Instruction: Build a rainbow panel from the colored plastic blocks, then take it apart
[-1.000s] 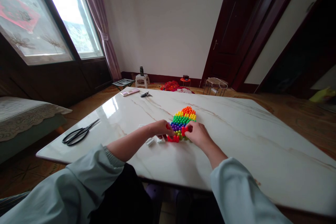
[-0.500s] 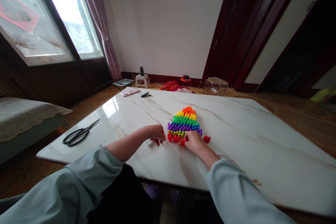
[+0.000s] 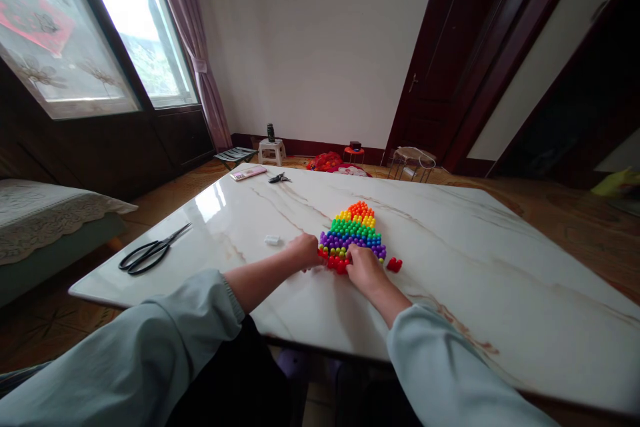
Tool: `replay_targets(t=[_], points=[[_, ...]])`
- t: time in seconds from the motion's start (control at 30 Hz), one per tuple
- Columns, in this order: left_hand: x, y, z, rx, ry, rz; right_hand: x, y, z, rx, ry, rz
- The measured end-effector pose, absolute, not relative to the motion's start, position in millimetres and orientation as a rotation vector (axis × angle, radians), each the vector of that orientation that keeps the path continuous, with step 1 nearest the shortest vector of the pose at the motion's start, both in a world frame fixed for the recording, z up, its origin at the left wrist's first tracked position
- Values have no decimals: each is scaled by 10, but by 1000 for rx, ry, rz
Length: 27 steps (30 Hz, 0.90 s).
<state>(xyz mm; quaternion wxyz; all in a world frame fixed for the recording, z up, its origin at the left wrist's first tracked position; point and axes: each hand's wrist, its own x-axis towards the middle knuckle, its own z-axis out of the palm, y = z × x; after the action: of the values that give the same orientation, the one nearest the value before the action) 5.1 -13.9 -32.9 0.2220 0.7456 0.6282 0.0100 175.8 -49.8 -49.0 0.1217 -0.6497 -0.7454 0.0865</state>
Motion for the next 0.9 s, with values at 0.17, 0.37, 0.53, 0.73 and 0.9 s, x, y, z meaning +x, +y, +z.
replay_targets(t=[0.17,0.37,0.53,0.73,0.9], points=[[29,-164,-346,2005,1589,32,1713,-499,-486,-1903,-2173,235],[90,-169,-409,1951,1612,39,1693,-481,-503,-1917,-2167,176],[123,-188,-403,1921,1610,24,1640,-488,-487,-1928,-2176,160],[62,-151,-345,1810,1517,-38,1908,-505,-231,-2080,-2143,100],[-46,-60,-245,1760,1555,8,2594,-468,-121,-2353,-1937,62]])
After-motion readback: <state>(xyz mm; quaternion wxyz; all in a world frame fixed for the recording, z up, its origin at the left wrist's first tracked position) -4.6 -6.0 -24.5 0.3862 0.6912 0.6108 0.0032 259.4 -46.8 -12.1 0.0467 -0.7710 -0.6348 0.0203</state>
